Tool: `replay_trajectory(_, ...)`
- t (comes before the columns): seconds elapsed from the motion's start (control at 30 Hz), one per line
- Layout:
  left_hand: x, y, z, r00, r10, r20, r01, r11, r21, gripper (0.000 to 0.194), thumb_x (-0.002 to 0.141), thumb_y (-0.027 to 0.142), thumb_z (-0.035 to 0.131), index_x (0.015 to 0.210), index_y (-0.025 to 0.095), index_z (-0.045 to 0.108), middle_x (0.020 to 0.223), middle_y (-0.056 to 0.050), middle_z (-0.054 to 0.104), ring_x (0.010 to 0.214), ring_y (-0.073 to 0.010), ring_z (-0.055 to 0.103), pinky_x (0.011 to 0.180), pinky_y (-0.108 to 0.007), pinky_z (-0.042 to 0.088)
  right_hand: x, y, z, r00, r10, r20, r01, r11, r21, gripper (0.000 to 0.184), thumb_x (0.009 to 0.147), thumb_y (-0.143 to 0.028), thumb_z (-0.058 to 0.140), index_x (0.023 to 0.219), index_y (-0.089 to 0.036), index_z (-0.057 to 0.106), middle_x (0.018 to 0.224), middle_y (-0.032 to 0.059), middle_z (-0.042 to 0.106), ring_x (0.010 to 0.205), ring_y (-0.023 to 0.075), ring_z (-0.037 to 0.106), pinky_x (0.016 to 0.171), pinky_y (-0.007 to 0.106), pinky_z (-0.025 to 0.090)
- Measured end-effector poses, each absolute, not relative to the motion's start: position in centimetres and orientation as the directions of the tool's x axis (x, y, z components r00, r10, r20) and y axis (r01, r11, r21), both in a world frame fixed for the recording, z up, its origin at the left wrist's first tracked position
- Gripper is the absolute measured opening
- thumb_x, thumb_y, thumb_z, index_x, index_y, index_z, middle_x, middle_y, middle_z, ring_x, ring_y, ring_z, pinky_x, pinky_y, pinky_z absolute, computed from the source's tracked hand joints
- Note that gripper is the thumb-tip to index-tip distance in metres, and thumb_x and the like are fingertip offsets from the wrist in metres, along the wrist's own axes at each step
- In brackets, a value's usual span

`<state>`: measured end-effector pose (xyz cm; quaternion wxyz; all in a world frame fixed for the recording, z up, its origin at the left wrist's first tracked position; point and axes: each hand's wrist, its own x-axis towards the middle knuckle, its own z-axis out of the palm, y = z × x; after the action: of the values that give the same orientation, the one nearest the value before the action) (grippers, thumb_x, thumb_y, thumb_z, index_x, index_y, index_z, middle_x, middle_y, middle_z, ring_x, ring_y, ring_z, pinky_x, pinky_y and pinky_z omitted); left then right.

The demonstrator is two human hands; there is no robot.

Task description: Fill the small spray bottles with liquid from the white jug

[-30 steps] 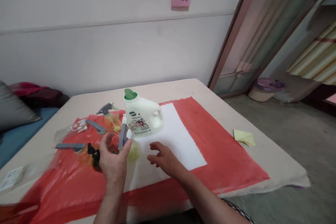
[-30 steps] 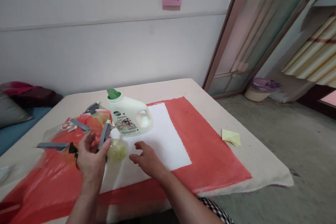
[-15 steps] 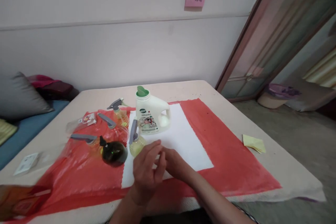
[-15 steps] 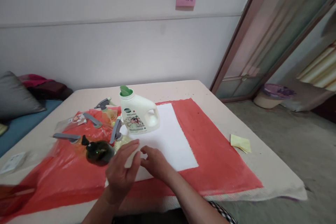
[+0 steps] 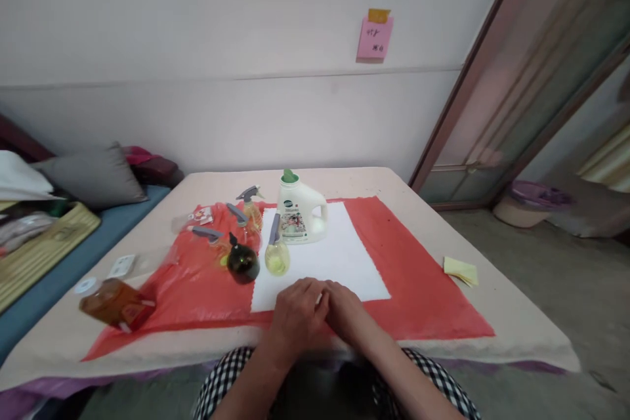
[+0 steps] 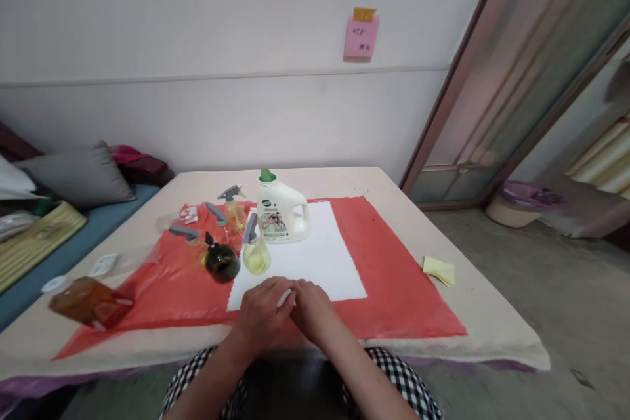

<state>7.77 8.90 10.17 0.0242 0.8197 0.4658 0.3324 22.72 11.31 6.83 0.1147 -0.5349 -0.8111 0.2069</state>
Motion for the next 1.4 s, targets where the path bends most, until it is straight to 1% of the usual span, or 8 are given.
replay_trajectory(0.13,4.4,5.7,7.3,0.174,0.962,0.213,0.919,-0.236,0.316,0.015,0.096,0.022,0.050,0.097,0.020,0.065,0.105,-0.007,0.071,0.100,-0.0225,0.065,0.089,-0.036,0.051,25.5,6.8,7.0,-0.424,0.903,-0.066,0.848,0.370,-0.381,0.036,0.088,-0.024,0.064,0.123,-0.017,0.062,0.125,0.0143,0.064,0.120,0.0304,0.057,0.100,0.042,0.043)
replay_trajectory(0.23,3.2,4.0,5.6,0.114,0.981,0.156,0.942,-0.157,0.296,0.020,0.097,0.022,0.046,0.091,0.018,0.065,0.100,-0.010,0.071,0.099,-0.0252,0.065,0.090,-0.039,0.049,26.8,4.2,6.3,-0.409,0.908,-0.091,0.874,0.361,-0.327,0.031,0.087,-0.023,0.065,0.117,-0.015,0.065,0.120,0.0149,0.066,0.116,0.0324,0.060,0.098,0.043,0.044)
replay_trajectory(0.5,4.9,1.5,2.8,0.203,0.978,0.044,0.943,-0.207,0.260,0.021,0.096,0.021,0.046,0.089,0.019,0.066,0.096,-0.009,0.070,0.097,-0.0223,0.063,0.088,-0.033,0.045,26.9,1.3,3.4,-0.334,0.943,0.010,0.908,0.325,-0.263,0.024,0.097,-0.023,0.047,0.110,-0.016,0.066,0.113,0.0126,0.069,0.109,0.0252,0.062,0.096,0.036,0.042)
replay_trajectory(0.77,3.5,0.8,2.9,0.191,0.981,-0.018,0.961,-0.184,0.207,0.024,0.099,0.024,0.040,0.099,0.019,0.064,0.105,-0.010,0.068,0.104,-0.0224,0.061,0.089,-0.033,0.045,27.5,0.6,2.3,-0.316,0.944,0.094,0.917,0.329,-0.226,0.043,0.093,-0.024,0.052,0.134,-0.017,0.055,0.142,0.0152,0.053,0.129,0.0284,0.049,0.108,0.042,0.035)
replay_trajectory(0.87,2.9,0.6,2.8,0.144,0.988,-0.047,0.973,-0.133,0.187,0.024,0.098,0.023,0.041,0.103,0.018,0.063,0.107,-0.011,0.066,0.105,-0.0232,0.061,0.086,-0.034,0.046,27.5,0.7,2.0,-0.344,0.936,0.079,0.912,0.353,-0.210,0.041,0.091,-0.021,0.055,0.131,-0.015,0.057,0.138,0.0151,0.056,0.124,0.0271,0.052,0.106,0.039,0.038)
replay_trajectory(1.03,2.0,0.6,2.5,0.116,0.988,-0.101,0.979,-0.096,0.182,0.021,0.097,0.023,0.043,0.105,0.019,0.062,0.110,-0.010,0.065,0.107,-0.0221,0.060,0.086,-0.032,0.046,27.8,1.1,1.7,-0.377,0.925,0.043,0.907,0.379,-0.186,0.021,0.094,-0.022,0.055,0.112,-0.014,0.063,0.118,0.0102,0.063,0.111,0.0216,0.057,0.100,0.038,0.044)
replay_trajectory(1.17,1.7,0.5,2.6,0.122,0.985,-0.120,0.978,-0.099,0.186,0.021,0.096,0.024,0.043,0.108,0.020,0.060,0.112,-0.010,0.065,0.108,-0.0220,0.060,0.087,-0.032,0.045,28.0,1.1,1.6,-0.372,0.928,0.029,0.914,0.371,-0.164,0.027,0.096,-0.037,0.059,0.112,-0.015,0.063,0.117,0.0076,0.063,0.108,0.0208,0.060,0.096,0.044,0.050)
replay_trajectory(1.4,1.9,0.1,2.9,0.100,0.988,-0.118,0.978,-0.076,0.195,0.021,0.096,0.023,0.042,0.109,0.020,0.058,0.116,-0.009,0.065,0.110,-0.0219,0.060,0.087,-0.032,0.043,28.1,0.8,1.7,-0.359,0.932,0.041,0.922,0.361,-0.137,0.032,0.096,-0.037,0.060,0.119,-0.016,0.061,0.122,0.0088,0.061,0.109,0.0214,0.061,0.094,0.044,0.053)
